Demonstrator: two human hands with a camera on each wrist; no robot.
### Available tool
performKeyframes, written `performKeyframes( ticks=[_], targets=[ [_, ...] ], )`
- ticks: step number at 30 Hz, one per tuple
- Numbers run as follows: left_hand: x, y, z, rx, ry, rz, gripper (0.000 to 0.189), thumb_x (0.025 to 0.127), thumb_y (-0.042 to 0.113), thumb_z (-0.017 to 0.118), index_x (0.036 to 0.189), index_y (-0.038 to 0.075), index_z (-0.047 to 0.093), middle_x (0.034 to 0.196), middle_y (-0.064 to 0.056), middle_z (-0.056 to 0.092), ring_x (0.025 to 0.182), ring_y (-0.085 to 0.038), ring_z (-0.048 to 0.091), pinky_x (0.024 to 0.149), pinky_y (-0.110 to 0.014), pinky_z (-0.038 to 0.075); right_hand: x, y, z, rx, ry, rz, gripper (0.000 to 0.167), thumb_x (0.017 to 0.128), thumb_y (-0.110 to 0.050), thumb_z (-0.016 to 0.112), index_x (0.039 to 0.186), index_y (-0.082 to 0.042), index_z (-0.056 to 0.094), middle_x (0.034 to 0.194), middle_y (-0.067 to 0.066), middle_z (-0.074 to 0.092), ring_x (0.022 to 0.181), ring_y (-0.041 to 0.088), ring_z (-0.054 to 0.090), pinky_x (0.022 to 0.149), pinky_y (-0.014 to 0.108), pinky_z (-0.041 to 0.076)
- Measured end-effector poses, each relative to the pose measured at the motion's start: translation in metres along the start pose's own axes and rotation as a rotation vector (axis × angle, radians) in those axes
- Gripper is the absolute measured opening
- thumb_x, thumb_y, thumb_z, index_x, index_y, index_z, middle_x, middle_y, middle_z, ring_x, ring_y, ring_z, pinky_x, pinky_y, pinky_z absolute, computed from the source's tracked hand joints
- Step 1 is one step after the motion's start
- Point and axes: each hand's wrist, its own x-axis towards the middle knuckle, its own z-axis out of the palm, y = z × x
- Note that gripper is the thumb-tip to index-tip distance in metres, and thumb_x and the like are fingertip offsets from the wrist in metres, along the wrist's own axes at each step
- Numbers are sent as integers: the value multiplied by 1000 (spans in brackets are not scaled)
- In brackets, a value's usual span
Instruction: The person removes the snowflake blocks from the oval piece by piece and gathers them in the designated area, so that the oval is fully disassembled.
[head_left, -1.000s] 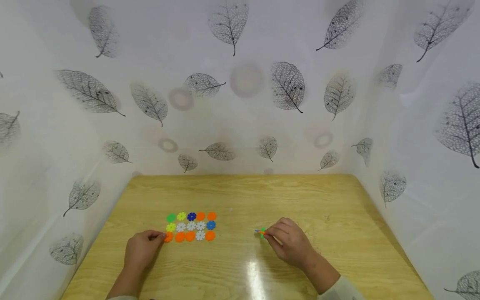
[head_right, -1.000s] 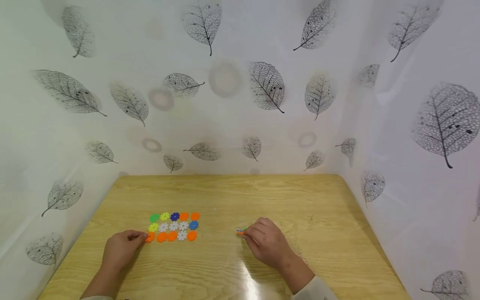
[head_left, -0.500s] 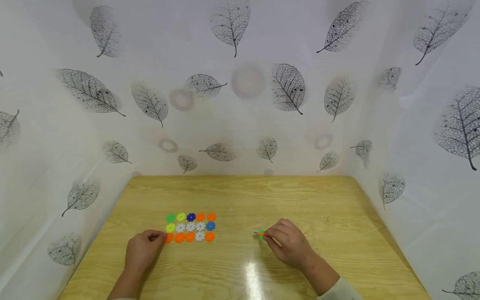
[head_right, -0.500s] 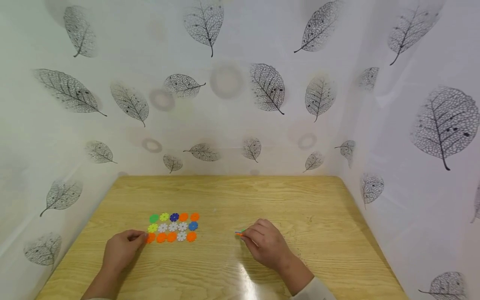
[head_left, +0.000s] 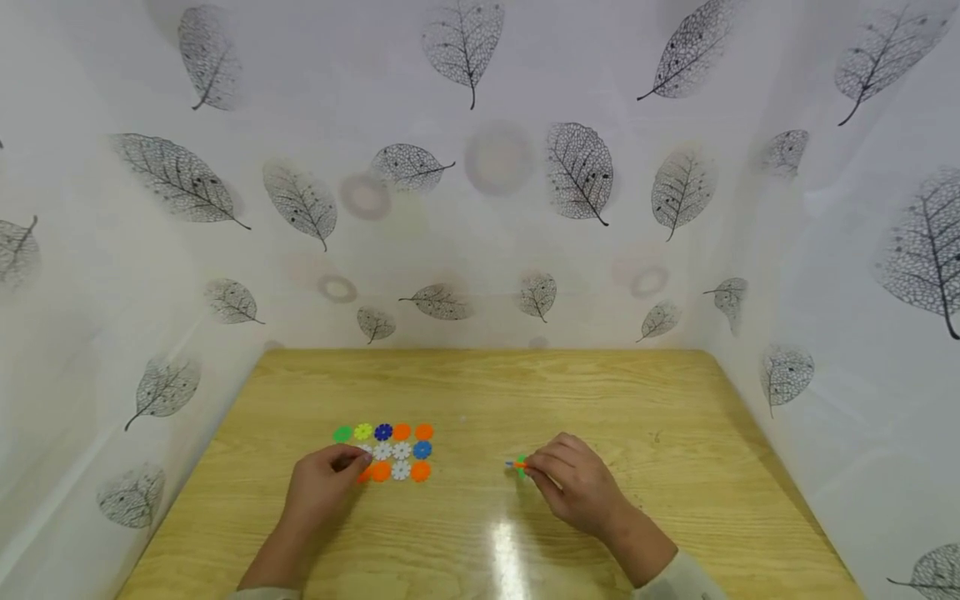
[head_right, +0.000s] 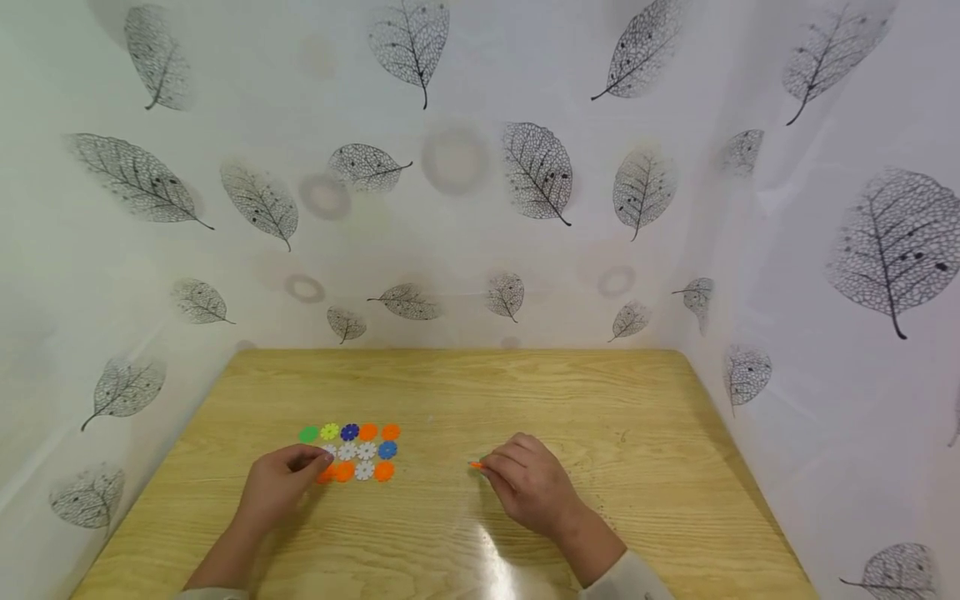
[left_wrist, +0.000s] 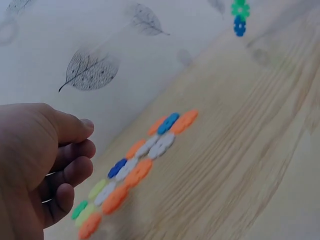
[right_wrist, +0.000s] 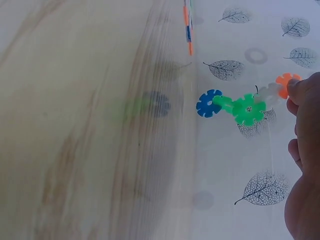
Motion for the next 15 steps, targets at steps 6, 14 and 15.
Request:
performKeyframes(
  ticks=[6, 14, 15],
  targets=[
    [-3, 18, 18, -66, -56, 61, 11, 94, 25, 80, 95, 14, 79, 87, 3, 74, 80, -12, 65, 70, -25, 55, 0, 1, 3, 13, 11, -13, 15, 102, -14, 67, 98, -3, 76, 92, 3, 74, 79, 15, 65, 72, 26, 53],
    [-8, 36, 37, -180, -149, 100, 9, 94, 25, 79, 96, 16, 78, 90, 0, 74, 81, -16, 65, 69, -27, 56, -2, -1, 5, 7, -4, -18, 10, 96, -8, 71, 102, -3, 77, 95, 3, 75, 83, 17, 67, 75, 29, 54],
    [-9, 39, 39, -186, -158, 107, 10, 94, 25, 79, 96, 16, 78, 90, -1, 74, 80, -16, 65, 68, -27, 56, -2, -1, 5, 7, -3, -18, 10, 96, -8, 71, 102, -3, 77, 95, 3, 75, 83, 17, 67, 75, 29, 54]
  ],
)
